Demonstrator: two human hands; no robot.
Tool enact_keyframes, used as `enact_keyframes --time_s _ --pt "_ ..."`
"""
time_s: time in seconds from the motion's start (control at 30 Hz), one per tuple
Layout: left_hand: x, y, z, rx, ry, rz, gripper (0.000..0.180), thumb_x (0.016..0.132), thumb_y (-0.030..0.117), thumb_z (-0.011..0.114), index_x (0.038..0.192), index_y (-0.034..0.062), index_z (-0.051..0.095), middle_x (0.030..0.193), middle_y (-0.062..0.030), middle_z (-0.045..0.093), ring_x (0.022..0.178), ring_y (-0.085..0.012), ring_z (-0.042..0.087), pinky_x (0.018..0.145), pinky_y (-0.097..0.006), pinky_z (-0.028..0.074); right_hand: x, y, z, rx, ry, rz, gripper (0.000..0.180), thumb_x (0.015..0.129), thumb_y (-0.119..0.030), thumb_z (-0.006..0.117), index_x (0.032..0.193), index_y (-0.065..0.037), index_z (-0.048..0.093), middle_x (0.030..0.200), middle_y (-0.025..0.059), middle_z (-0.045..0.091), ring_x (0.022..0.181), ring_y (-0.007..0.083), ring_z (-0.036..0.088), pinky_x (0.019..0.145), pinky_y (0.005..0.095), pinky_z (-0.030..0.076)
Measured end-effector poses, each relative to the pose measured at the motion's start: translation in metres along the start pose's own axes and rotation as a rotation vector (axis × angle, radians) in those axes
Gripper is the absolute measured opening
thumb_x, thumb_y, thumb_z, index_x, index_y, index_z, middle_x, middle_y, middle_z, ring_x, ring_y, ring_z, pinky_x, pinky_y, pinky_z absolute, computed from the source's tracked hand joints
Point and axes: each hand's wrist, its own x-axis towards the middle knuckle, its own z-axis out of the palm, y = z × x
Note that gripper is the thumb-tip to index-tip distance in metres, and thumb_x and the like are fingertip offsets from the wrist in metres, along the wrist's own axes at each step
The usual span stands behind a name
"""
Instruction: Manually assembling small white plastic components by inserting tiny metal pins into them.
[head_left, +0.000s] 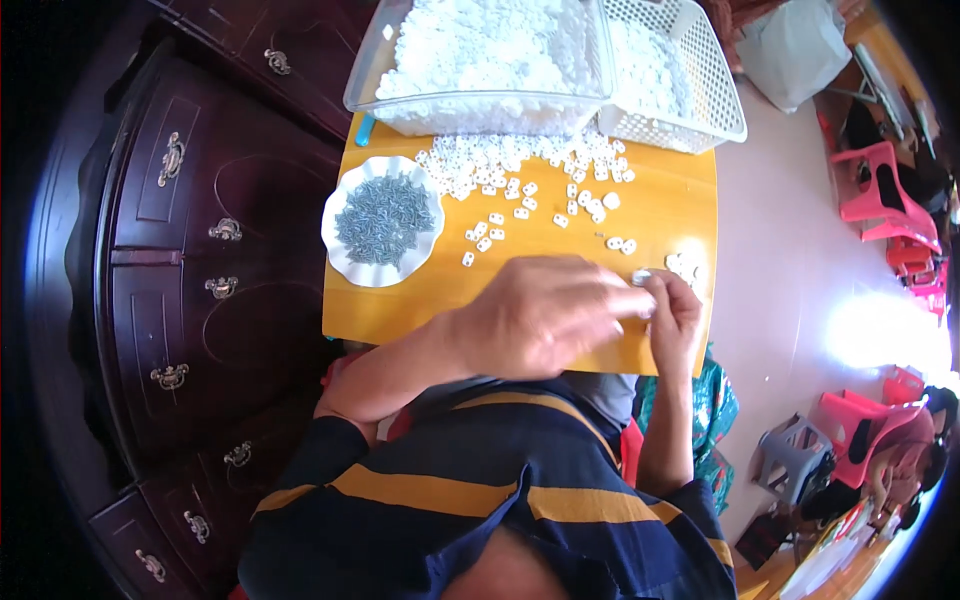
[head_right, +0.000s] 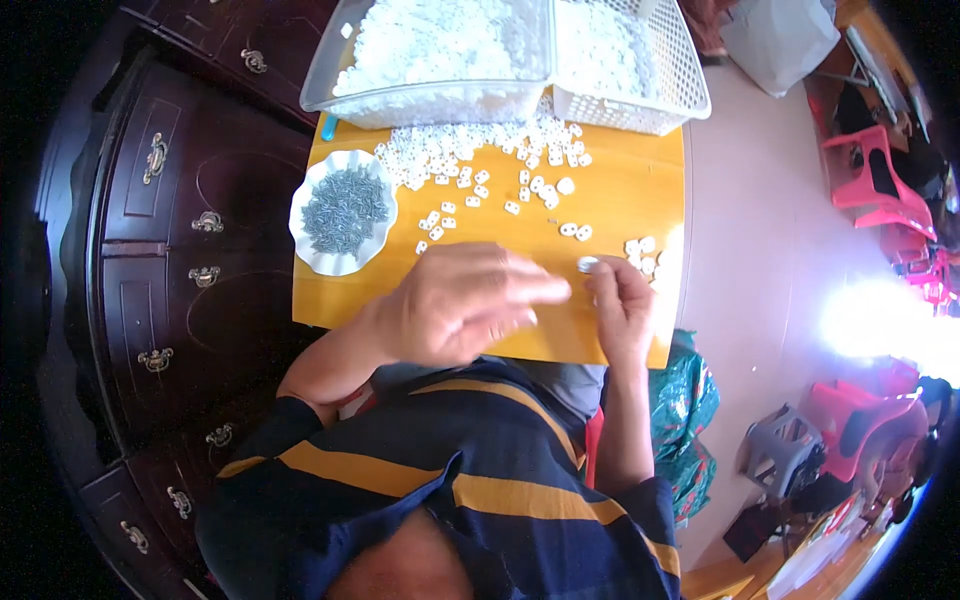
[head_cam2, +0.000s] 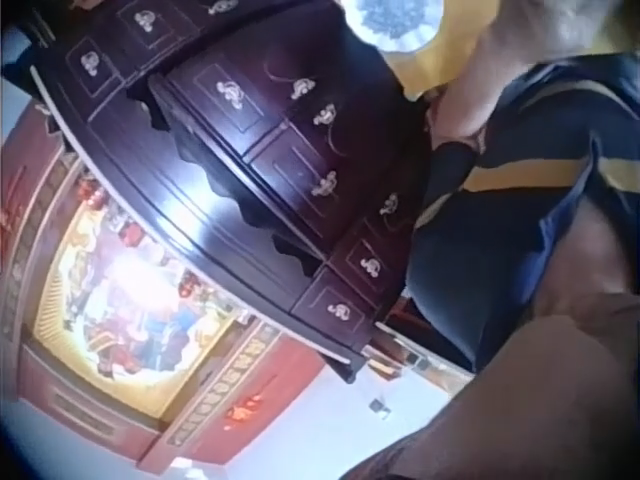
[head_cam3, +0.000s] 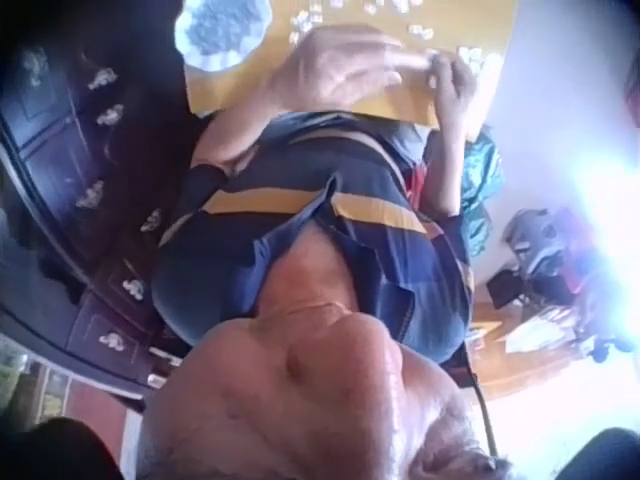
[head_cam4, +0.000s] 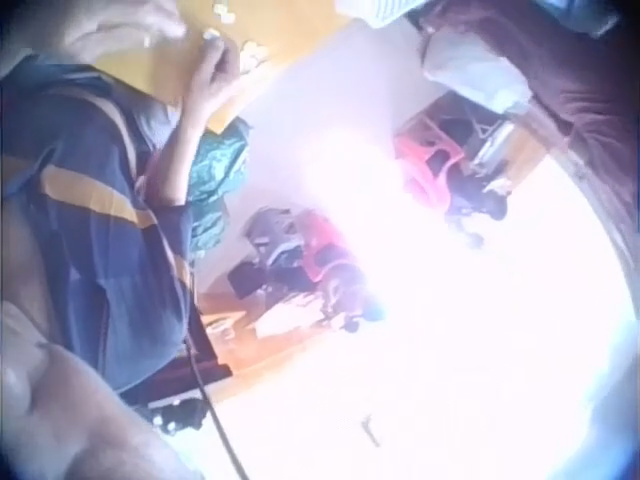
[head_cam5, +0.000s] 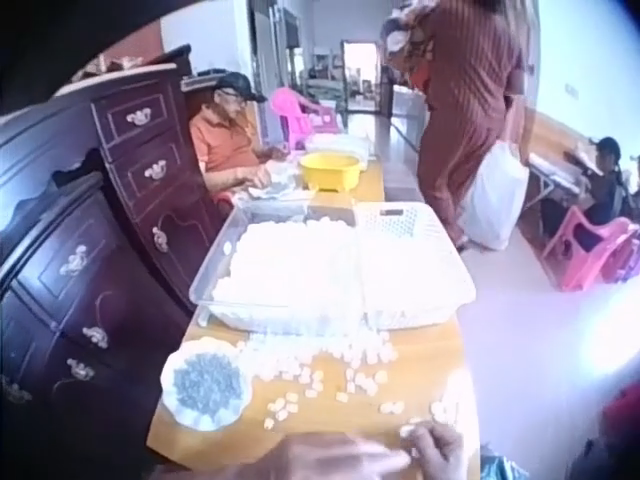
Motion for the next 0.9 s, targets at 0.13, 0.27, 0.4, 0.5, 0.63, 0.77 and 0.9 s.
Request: enact_keyframes --time_s 0.13,0.27,0.4,0.5,0.63,0.77,0.9 --pt "0.03 0.054 -0.006 -0.053 0.073 0.363 0.027 0.093 0.011 0.071 0.119 0.0033 0.071 0.091 -0.0064 0.069 0.075 -0.0163 0.07 0.062 -0.032 0.055 0.011 -0.004 -0.026 -0.347 0.095 -0.063 0.02 0.101 -0.013 0.063 0.101 0.004 0.073 0.074 0.0068 0.071 0.071 0.0091 0.067 0.065 0.028 0.053" --pt "0.048 0.099 -0.001 -0.364 0.106 0.431 0.025 0.094 0.018 0.063 0.113 0.002 0.067 0.075 -0.0089 0.06 0.069 -0.0249 0.067 0.061 -0.037 0.054 0.01 -0.003 -0.046 -0.552 0.128 -0.119 0.017 0.1 -0.012 0.064 0.097 0.001 0.073 0.07 0.0104 0.07 0.065 0.0144 0.069 0.063 0.0298 0.054" --pt "0.063 0.121 -0.037 -0.645 -0.156 0.384 0.024 0.094 0.015 0.067 0.117 0.0109 0.076 0.082 -0.0013 0.067 0.058 -0.0168 0.061 0.048 -0.031 0.048 0.011 -0.007 -0.045 -0.661 0.11 -0.13 0.016 0.099 -0.012 0.065 0.097 0.0 0.074 0.067 0.0103 0.069 0.062 0.0165 0.069 0.061 0.0313 0.054" --pt "0.058 0.117 -0.034 -0.689 0.057 0.441 0.022 0.097 0.01 0.064 0.113 0.0019 0.077 0.082 -0.0011 0.067 0.056 -0.0146 0.06 0.047 -0.03 0.046 0.013 -0.009 -0.037 -0.668 0.065 -0.124 0.015 0.099 -0.012 0.065 0.096 0.0 0.074 0.066 0.0111 0.068 0.06 0.0164 0.068 0.061 0.0314 0.053" --pt "0.061 0.096 -0.043 -0.74 -0.05 0.622 0.028 0.107 0.014 0.055 0.113 -0.0015 0.078 0.099 -0.0062 0.073 0.059 -0.0105 0.063 0.048 -0.028 0.048 0.011 -0.006 -0.041 -0.695 0.095 -0.13 0.014 0.097 -0.013 0.068 0.095 0.0 0.073 0.063 0.0129 0.063 0.054 0.016 0.06 0.057 0.0325 0.049" --pt "0.007 0.063 -0.027 -0.107 0.221 0.357 0.019 0.089 0.01 0.069 0.107 0.0047 0.073 0.074 -0.0084 0.06 0.062 -0.0226 0.063 0.054 -0.035 0.049 0.012 -0.003 -0.045 -0.705 0.108 -0.141 0.014 0.096 -0.015 0.069 0.095 -0.001 0.074 0.062 0.0129 0.061 0.052 0.0172 0.058 0.056 0.0334 0.049" --pt "-0.026 -0.053 0.01 0.275 0.286 -0.101 0.015 0.088 0.007 0.075 0.102 0.0032 0.077 0.085 -0.0109 0.072 0.069 -0.0253 0.071 0.061 -0.034 0.056 0.012 -0.001 -0.046 -0.721 0.079 -0.146 0.014 0.095 -0.015 0.07 0.094 -0.002 0.074 0.064 0.0147 0.064 0.054 0.0209 0.063 0.057 0.0346 0.05"
